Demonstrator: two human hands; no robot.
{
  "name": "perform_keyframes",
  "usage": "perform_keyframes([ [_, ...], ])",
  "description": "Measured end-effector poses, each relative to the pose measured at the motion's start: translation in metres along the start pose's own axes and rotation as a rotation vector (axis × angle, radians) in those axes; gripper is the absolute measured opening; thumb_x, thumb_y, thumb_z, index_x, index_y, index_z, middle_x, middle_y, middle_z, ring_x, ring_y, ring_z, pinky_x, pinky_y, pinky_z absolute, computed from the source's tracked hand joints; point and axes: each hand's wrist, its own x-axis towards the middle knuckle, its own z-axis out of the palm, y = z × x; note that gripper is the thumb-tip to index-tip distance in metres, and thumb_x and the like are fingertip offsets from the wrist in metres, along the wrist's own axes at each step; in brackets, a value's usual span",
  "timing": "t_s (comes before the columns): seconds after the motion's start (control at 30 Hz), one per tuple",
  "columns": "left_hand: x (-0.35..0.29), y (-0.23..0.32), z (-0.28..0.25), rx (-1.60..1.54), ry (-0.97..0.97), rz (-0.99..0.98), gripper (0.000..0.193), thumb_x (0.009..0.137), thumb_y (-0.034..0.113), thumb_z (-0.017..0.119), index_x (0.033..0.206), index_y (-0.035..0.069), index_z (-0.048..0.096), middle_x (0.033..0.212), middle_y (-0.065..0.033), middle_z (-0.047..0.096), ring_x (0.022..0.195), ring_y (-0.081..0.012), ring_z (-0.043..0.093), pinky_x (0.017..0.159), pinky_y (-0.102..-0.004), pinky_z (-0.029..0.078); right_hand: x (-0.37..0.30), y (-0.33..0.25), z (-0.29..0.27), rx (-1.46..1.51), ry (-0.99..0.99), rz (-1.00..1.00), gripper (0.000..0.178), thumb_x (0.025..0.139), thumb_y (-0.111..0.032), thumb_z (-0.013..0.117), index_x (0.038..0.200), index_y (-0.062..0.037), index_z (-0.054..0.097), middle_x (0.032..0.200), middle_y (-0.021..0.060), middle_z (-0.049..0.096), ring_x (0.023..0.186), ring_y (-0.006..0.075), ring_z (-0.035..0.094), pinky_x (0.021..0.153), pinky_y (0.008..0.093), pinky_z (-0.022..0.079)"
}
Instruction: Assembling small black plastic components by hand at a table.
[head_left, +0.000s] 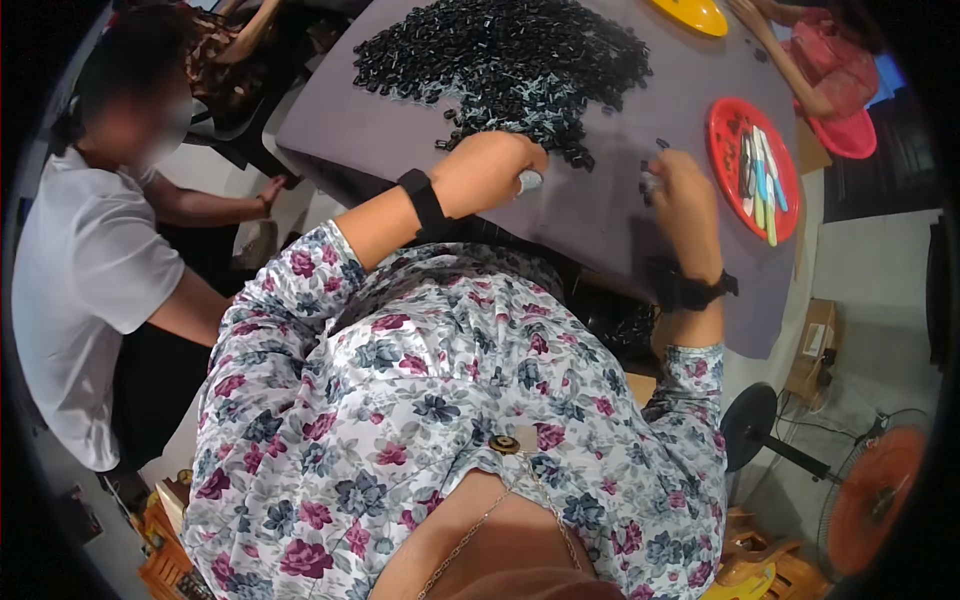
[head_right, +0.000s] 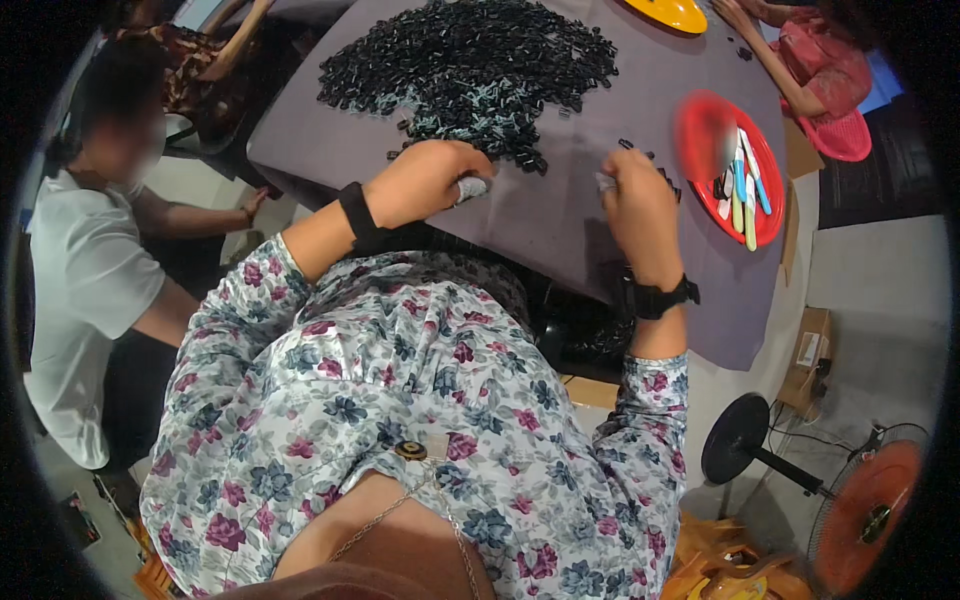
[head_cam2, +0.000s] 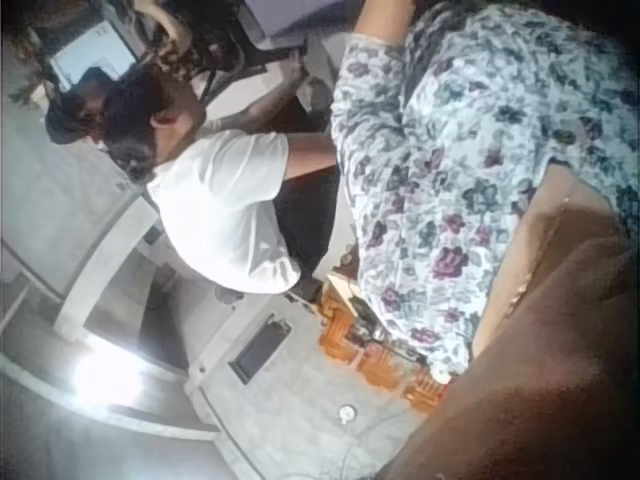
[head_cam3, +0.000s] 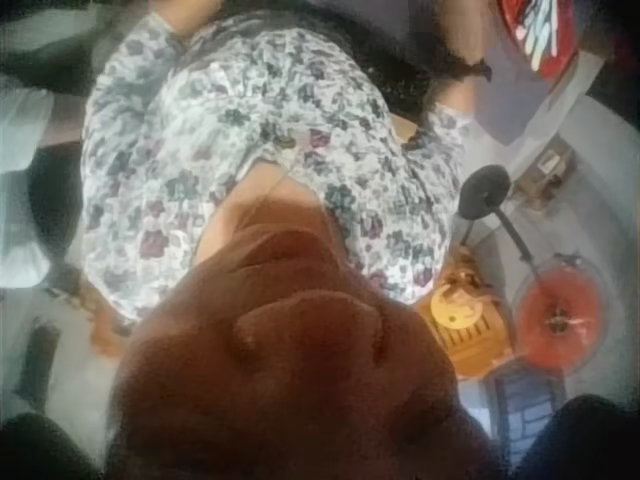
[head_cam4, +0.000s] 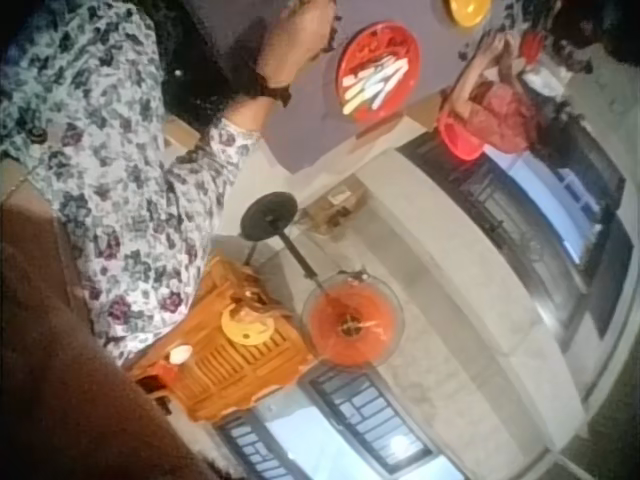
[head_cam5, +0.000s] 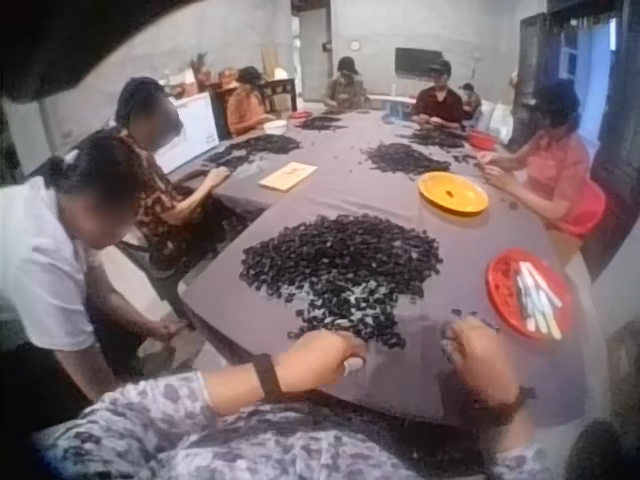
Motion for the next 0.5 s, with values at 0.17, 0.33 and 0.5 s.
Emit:
perform_keyframes([
  [0.17, 0.002, 0.003, 0.009, 0.262, -0.09, 0.054, 0.023, 0.077, -0.001, 0.064, 0.099, 0.004, 0.066, 0.097, -0.0144, 0.066, 0.09, -0.0365, 0.068, 0.077, -0.045, 0.055, 0.015, -0.023, 0.035, 0.144, -0.119, -0.107, 0.015, 0.082, -0.001, 0.062, 0.096, -0.0045, 0.063, 0.095, 0.0153, 0.065, 0.09, 0.0384, 0.064, 0.077, 0.0456, 0.052],
  [0.33, -0.006, 0.003, 0.009, 0.33, -0.058, 0.101, 0.016, 0.078, 0.001, 0.062, 0.094, 0.004, 0.066, 0.094, -0.014, 0.065, 0.086, -0.0355, 0.068, 0.073, -0.0444, 0.056, 0.028, -0.032, 0.049, 0.09, -0.093, -0.152, 0.017, 0.083, -0.001, 0.059, 0.099, -0.0053, 0.065, 0.095, 0.0151, 0.065, 0.091, 0.0381, 0.064, 0.078, 0.0459, 0.052],
  [0.5, -0.009, 0.003, 0.008, 0.343, -0.071, 0.093, 0.019, 0.077, 0.001, 0.063, 0.096, 0.004, 0.066, 0.094, -0.0136, 0.065, 0.087, -0.035, 0.069, 0.073, -0.0445, 0.056, 0.034, -0.04, 0.061, 0.063, -0.139, -0.151, 0.018, 0.085, 0.0, 0.058, 0.1, -0.0061, 0.067, 0.096, 0.0144, 0.064, 0.09, 0.0376, 0.065, 0.077, 0.046, 0.052],
])
